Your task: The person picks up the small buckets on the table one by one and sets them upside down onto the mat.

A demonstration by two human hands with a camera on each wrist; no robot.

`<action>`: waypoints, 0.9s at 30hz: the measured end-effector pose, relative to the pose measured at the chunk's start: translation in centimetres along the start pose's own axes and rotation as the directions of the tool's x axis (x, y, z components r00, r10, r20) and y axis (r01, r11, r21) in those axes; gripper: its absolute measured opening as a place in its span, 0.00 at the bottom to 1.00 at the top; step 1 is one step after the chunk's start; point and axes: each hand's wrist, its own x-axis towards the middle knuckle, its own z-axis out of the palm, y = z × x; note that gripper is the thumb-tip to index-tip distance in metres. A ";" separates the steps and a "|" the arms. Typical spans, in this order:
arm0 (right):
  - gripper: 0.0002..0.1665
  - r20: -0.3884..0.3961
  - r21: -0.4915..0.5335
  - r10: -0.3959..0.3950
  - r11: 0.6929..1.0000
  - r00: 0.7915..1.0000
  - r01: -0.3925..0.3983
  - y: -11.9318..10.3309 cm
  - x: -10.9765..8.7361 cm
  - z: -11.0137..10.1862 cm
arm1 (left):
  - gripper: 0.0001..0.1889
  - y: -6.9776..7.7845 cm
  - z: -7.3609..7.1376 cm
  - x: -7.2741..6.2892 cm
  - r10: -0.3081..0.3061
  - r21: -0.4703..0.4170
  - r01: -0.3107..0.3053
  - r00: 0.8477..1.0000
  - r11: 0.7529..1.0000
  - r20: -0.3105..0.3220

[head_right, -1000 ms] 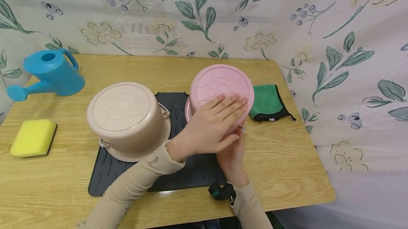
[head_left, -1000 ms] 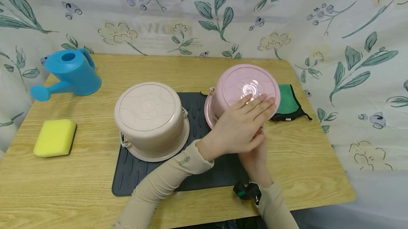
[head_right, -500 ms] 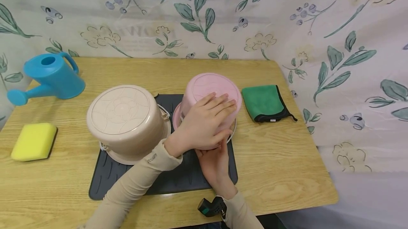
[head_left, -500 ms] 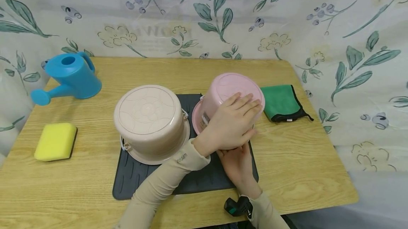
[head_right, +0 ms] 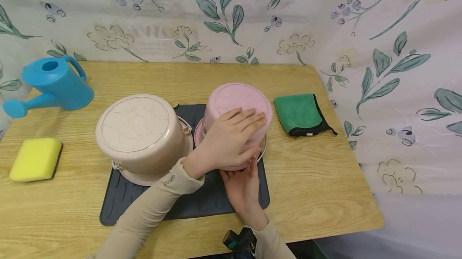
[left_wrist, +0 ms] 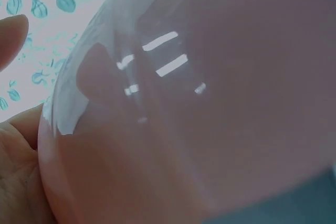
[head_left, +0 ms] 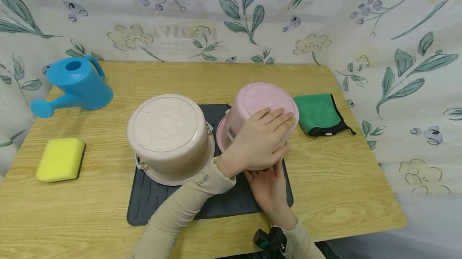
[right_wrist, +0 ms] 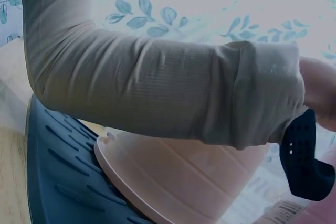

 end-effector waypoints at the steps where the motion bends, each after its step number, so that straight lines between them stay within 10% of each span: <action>1: 0.39 -0.020 -0.011 0.003 1.000 1.000 -0.003 0.0 -0.2 0.1 | 0.30 0.0 0.0 -0.1 -0.001 0.005 0.001 1.000 1.000 -0.006; 27: 0.46 -0.031 -0.007 0.079 0.997 0.996 -0.079 1.1 -2.8 0.1 | 0.34 0.1 0.9 -2.3 -0.020 0.004 0.020 0.998 1.000 -0.067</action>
